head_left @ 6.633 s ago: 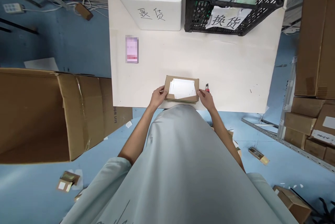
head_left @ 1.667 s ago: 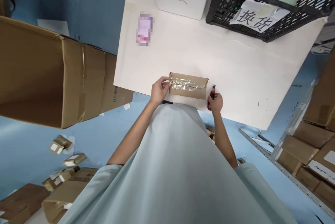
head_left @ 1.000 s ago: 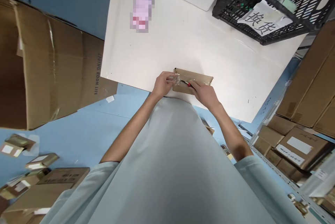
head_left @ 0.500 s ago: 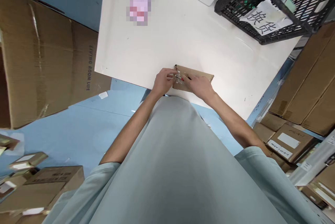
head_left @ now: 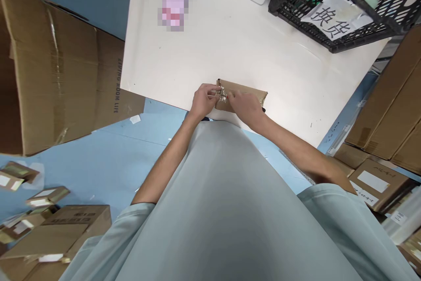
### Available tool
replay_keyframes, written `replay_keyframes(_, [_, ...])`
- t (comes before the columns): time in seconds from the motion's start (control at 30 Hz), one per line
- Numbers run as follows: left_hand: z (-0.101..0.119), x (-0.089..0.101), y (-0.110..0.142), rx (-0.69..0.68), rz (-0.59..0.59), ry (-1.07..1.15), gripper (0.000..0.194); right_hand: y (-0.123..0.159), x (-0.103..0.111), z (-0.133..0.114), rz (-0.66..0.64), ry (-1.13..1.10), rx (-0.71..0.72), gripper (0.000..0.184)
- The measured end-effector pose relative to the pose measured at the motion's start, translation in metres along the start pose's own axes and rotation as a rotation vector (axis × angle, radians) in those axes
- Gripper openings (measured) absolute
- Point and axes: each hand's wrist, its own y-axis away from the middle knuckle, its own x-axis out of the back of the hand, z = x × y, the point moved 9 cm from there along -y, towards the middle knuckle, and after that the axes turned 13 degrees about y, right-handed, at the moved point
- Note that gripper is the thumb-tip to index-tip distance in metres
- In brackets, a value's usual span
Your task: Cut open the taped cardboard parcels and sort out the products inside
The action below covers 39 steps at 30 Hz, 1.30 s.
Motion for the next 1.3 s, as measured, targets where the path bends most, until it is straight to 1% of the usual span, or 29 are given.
replay_keyframes(0.07, [0.000, 0.001, 0.001, 0.010, 0.020, -0.011, 0.033, 0.003, -0.010, 0.008, -0.016, 0.009, -0.034, 0.046])
replay_keyframes(0.13, [0.000, 0.002, 0.001, 0.013, 0.034, -0.016, 0.037, 0.011, -0.024, 0.021, -0.042, 0.017, -0.063, 0.044])
replay_keyframes(0.3, [-0.001, 0.003, 0.000, -0.002, 0.059, -0.004, 0.039, 0.056, -0.061, 0.076, -0.137, 0.063, -0.153, 0.046])
replay_keyframes(0.4, [0.000, 0.003, 0.000, 0.007, 0.070, -0.011, 0.039, 0.078, -0.072, 0.095, -0.136, 0.085, -0.174, 0.050])
replay_keyframes(0.47, [0.002, 0.003, 0.000, 0.008, 0.072, -0.030, 0.039, 0.083, -0.074, 0.098, -0.120, 0.086, -0.185, 0.051])
replay_keyframes(0.53, [0.005, 0.003, 0.000, 0.002, 0.070, -0.051, 0.038, 0.084, -0.074, 0.096, -0.106, 0.074, -0.185, 0.051])
replay_keyframes(0.7, [0.006, 0.002, 0.006, -0.009, 0.048, -0.137, 0.036, 0.083, -0.074, 0.088, -0.100, 0.039, -0.198, 0.044])
replay_keyframes(0.77, [0.016, 0.000, 0.008, -0.072, 0.074, -0.235, 0.035, 0.082, -0.075, 0.087, -0.085, 0.021, -0.213, 0.043])
replay_keyframes(0.8, [0.024, -0.004, 0.009, -0.134, 0.080, -0.294, 0.036, 0.082, -0.075, 0.088, -0.072, 0.010, -0.219, 0.044])
replay_keyframes(0.83, [0.035, -0.013, 0.010, -0.212, 0.063, -0.352, 0.038, 0.081, -0.076, 0.088, -0.056, -0.003, -0.227, 0.045])
replay_keyframes(0.87, [0.046, -0.027, 0.011, -0.294, 0.012, -0.403, 0.040, 0.082, -0.076, 0.089, -0.042, -0.017, -0.234, 0.045])
replay_keyframes(0.9, [0.055, -0.046, 0.012, -0.371, -0.074, -0.443, 0.042, 0.084, -0.077, 0.090, -0.030, -0.033, -0.239, 0.046])
replay_keyframes(0.93, [0.062, -0.068, 0.014, -0.437, -0.184, -0.473, 0.043, 0.087, -0.079, 0.091, -0.021, -0.051, -0.248, 0.047])
replay_keyframes(1.0, [0.069, -0.113, 0.018, -0.529, -0.406, -0.517, 0.045, 0.097, -0.082, 0.094, -0.002, -0.090, -0.284, 0.048])
replay_keyframes(1.03, [0.069, -0.131, 0.019, -0.557, -0.489, -0.533, 0.047, 0.103, -0.085, 0.095, 0.009, -0.113, -0.314, 0.048])
replay_keyframes(1.07, [0.068, -0.146, 0.020, -0.574, -0.546, -0.548, 0.048, 0.110, -0.087, 0.096, 0.020, -0.138, -0.352, 0.047])
replay_keyframes(1.1, [0.066, -0.157, 0.020, -0.583, -0.577, -0.560, 0.050, 0.117, -0.090, 0.097, 0.029, -0.167, -0.396, 0.047])
replay_keyframes(1.17, [0.061, -0.168, 0.018, -0.585, -0.593, -0.568, 0.053, 0.130, -0.097, 0.097, 0.031, -0.244, -0.487, 0.047])
replay_keyframes(1.23, [0.056, -0.170, 0.017, -0.584, -0.583, -0.555, 0.055, 0.138, -0.106, 0.093, 0.008, -0.349, -0.562, 0.046])
replay_keyframes(1.3, [0.052, -0.169, 0.017, -0.584, -0.571, -0.539, 0.057, 0.140, -0.113, 0.085, -0.024, -0.458, -0.604, 0.044])
